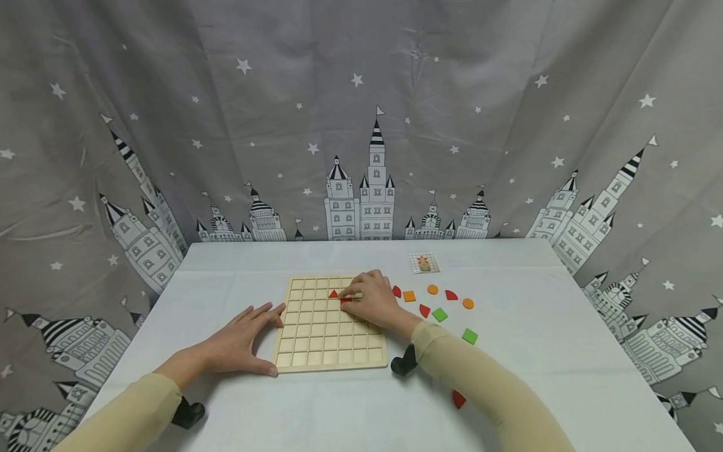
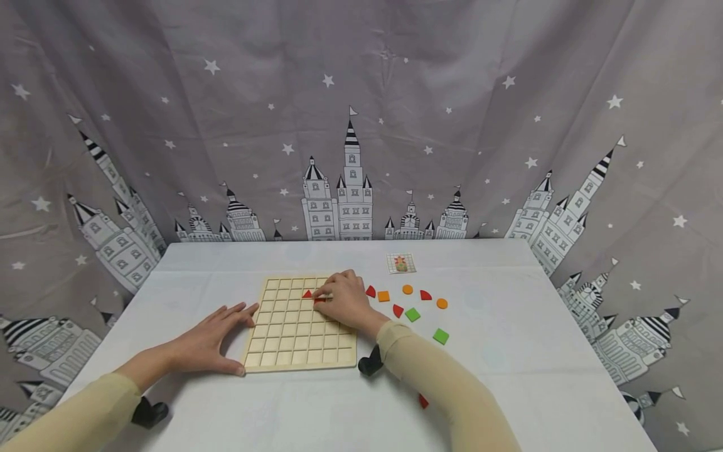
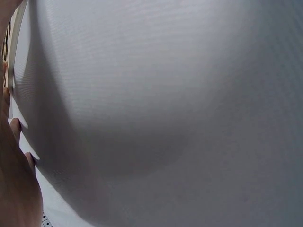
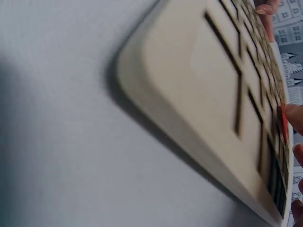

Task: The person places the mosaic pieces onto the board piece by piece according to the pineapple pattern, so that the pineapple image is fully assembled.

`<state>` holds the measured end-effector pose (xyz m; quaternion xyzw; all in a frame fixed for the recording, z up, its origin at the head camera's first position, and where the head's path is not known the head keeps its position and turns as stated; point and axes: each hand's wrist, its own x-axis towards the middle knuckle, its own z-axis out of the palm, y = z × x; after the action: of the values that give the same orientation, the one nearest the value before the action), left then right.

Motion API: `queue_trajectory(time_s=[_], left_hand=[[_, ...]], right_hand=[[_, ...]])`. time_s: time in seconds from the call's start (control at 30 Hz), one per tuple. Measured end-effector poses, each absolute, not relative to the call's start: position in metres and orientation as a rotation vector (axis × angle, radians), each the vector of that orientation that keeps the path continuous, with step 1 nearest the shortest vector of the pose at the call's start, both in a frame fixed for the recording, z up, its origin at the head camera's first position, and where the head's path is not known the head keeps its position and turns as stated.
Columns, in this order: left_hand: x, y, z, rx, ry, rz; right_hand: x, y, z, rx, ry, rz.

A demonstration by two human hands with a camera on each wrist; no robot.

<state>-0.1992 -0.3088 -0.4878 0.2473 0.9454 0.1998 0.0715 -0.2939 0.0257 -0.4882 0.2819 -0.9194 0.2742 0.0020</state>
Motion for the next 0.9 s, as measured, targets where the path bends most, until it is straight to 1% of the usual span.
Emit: queue_trajectory(time_s=[0.13,0.3,0.5,0.57,0.9], left_hand=[[-0.199,-0.308,-0.488,0.743,2.842,0.597],[-0.199,-0.308,-0.487,0.746,2.844,0.594],[-0.2,-0.309,-0.487,0.734,2.838,0.588],[-0.2,-0.309,-0.488,0.738,2.837,0.589],[-0.2,-0.308,-0.487,0.746,2.832,0.596]], right_hand=[[-0.295,0.039,-0.478,0.879,-2.881,0.943],[-0.3,0.073,-0.465,0.83,-2.87,1.015],[-0.306,0.123,-0.457,0.634,-2.911,1.044],[-0.305,0.139,-0.456,0.579,-2.929,1.062],[-0.289,0.218,-0.467,0.471,-2.969,0.961]])
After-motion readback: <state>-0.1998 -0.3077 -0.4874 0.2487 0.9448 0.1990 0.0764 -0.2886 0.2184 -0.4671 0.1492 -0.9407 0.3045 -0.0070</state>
